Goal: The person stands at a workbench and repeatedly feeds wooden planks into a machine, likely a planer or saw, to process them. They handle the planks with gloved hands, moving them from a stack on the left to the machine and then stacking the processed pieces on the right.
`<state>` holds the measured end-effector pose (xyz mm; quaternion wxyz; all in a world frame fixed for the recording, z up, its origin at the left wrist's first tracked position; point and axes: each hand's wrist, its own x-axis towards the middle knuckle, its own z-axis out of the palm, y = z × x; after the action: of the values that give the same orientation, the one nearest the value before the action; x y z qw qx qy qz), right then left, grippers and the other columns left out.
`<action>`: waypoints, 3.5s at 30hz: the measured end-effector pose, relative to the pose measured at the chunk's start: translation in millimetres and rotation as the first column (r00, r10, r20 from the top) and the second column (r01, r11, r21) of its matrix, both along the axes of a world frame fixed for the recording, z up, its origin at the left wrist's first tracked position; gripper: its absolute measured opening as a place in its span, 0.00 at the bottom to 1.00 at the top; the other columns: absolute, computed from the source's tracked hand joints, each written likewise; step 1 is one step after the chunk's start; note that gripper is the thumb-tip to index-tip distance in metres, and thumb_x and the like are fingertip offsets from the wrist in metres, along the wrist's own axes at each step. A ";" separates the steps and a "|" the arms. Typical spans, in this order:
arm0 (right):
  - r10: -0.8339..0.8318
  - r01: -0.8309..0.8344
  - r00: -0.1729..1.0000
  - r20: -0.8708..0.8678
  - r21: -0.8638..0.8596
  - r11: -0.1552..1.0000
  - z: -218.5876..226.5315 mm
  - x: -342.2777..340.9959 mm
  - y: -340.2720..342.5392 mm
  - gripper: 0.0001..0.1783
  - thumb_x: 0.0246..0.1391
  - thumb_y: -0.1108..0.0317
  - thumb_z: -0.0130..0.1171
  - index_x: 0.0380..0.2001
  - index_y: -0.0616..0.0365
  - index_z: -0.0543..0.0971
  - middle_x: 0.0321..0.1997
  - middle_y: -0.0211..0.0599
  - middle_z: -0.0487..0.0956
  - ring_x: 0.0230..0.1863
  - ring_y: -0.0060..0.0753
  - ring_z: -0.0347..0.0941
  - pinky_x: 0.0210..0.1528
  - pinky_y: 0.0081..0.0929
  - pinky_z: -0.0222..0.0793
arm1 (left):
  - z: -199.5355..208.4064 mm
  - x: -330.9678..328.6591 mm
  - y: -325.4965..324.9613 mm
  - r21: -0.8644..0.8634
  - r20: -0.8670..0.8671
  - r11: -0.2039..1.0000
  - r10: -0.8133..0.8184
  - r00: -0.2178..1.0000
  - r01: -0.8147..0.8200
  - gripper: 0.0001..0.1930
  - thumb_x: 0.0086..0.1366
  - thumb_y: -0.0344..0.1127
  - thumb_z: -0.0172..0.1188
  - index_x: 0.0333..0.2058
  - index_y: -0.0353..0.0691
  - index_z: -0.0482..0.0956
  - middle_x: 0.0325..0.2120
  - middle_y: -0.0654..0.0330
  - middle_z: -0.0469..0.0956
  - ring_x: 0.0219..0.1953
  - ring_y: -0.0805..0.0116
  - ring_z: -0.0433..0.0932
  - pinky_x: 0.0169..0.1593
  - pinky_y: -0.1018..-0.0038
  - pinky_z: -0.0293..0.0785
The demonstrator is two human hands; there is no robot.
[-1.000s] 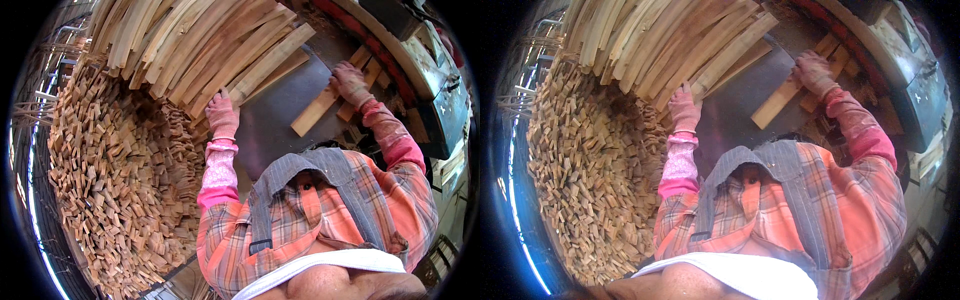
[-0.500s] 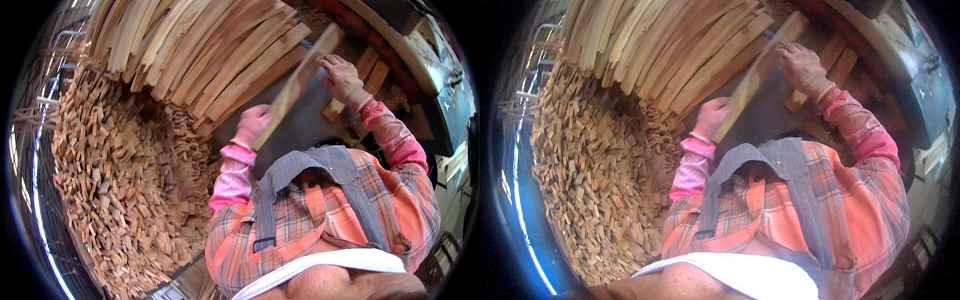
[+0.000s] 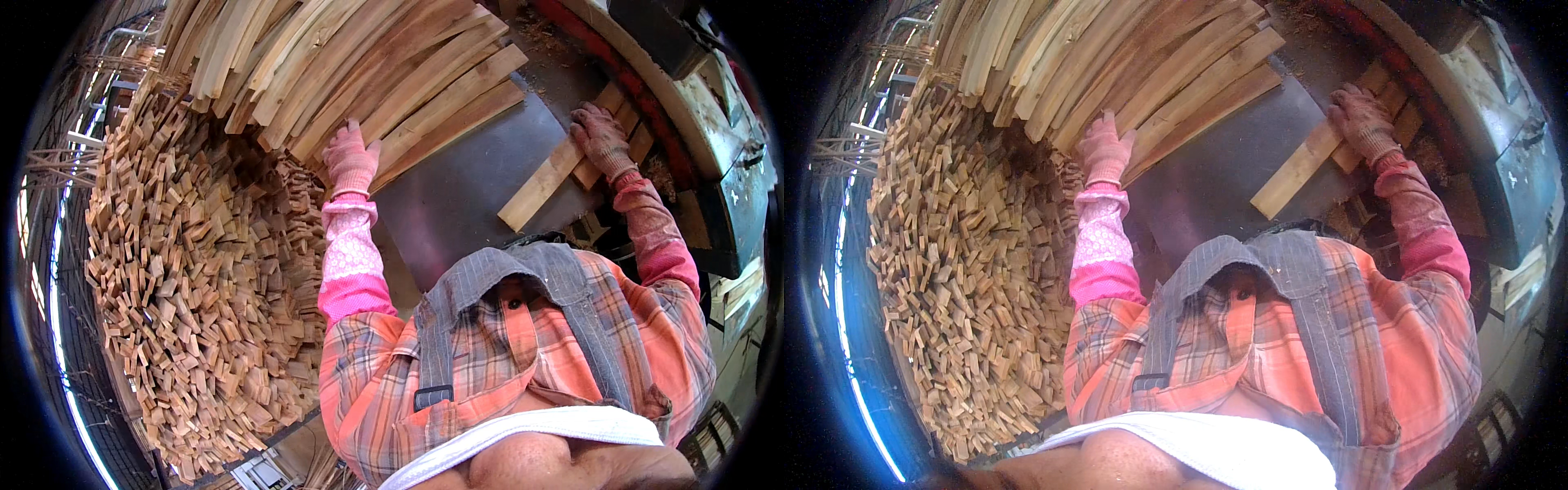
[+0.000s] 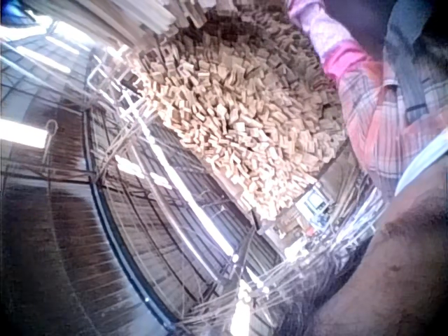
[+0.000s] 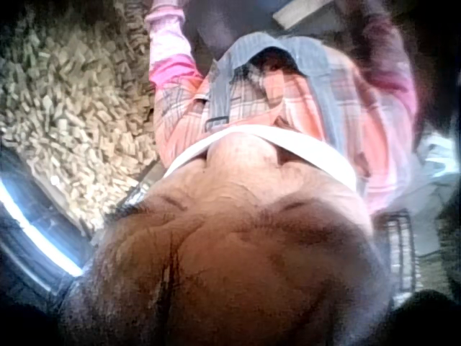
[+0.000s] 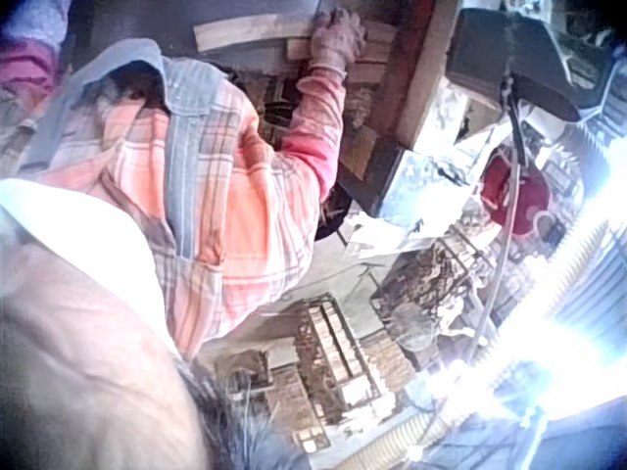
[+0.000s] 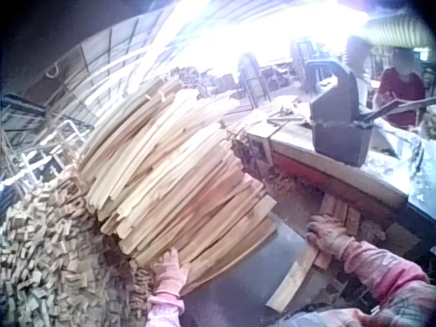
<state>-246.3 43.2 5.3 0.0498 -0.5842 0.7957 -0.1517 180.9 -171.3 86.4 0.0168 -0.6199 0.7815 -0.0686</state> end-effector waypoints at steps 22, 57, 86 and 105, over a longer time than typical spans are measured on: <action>0.198 -0.191 0.972 -0.130 0.062 0.980 20.5 68.7 -26.2 0.19 0.62 0.53 0.57 0.48 0.52 0.83 0.56 0.41 0.78 0.69 0.45 0.66 0.66 0.49 0.65 | -64.8 -24.3 75.0 -0.325 -0.369 0.924 -0.319 0.873 0.200 0.35 0.61 0.55 0.67 0.61 0.40 0.73 0.58 0.47 0.72 0.57 0.44 0.73 0.59 0.49 0.69; 0.410 -0.440 0.896 -0.170 -0.223 0.870 32.7 116.6 -55.2 0.24 0.54 0.60 0.65 0.54 0.53 0.78 0.62 0.38 0.77 0.64 0.49 0.71 0.63 0.44 0.69 | -72.6 -12.2 147.1 -0.074 -0.553 0.942 -0.312 0.772 0.328 0.32 0.46 0.44 0.78 0.50 0.42 0.76 0.42 0.47 0.78 0.48 0.42 0.76 0.54 0.52 0.73; 0.432 -0.446 0.881 -0.194 -0.033 0.895 12.6 150.3 -103.3 0.21 0.57 0.53 0.60 0.51 0.49 0.84 0.53 0.38 0.81 0.59 0.46 0.75 0.60 0.41 0.70 | -13.9 25.1 137.0 0.413 -0.228 0.890 -0.101 0.968 0.190 0.21 0.65 0.54 0.63 0.49 0.47 0.83 0.48 0.48 0.81 0.50 0.44 0.80 0.56 0.52 0.76; 0.167 -0.165 0.977 -0.134 0.025 0.986 10.4 49.1 -41.4 0.16 0.63 0.55 0.54 0.41 0.50 0.86 0.54 0.34 0.82 0.63 0.43 0.72 0.64 0.45 0.68 | -43.8 71.5 45.6 -0.235 -0.203 0.920 -0.363 0.910 0.314 0.27 0.62 0.51 0.66 0.56 0.44 0.78 0.44 0.46 0.82 0.49 0.44 0.80 0.51 0.49 0.77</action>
<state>-197.2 1.9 15.6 0.0122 -0.6574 0.7466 -0.1017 252.3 -125.7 42.6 -0.1523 -0.4765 0.8629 -0.0711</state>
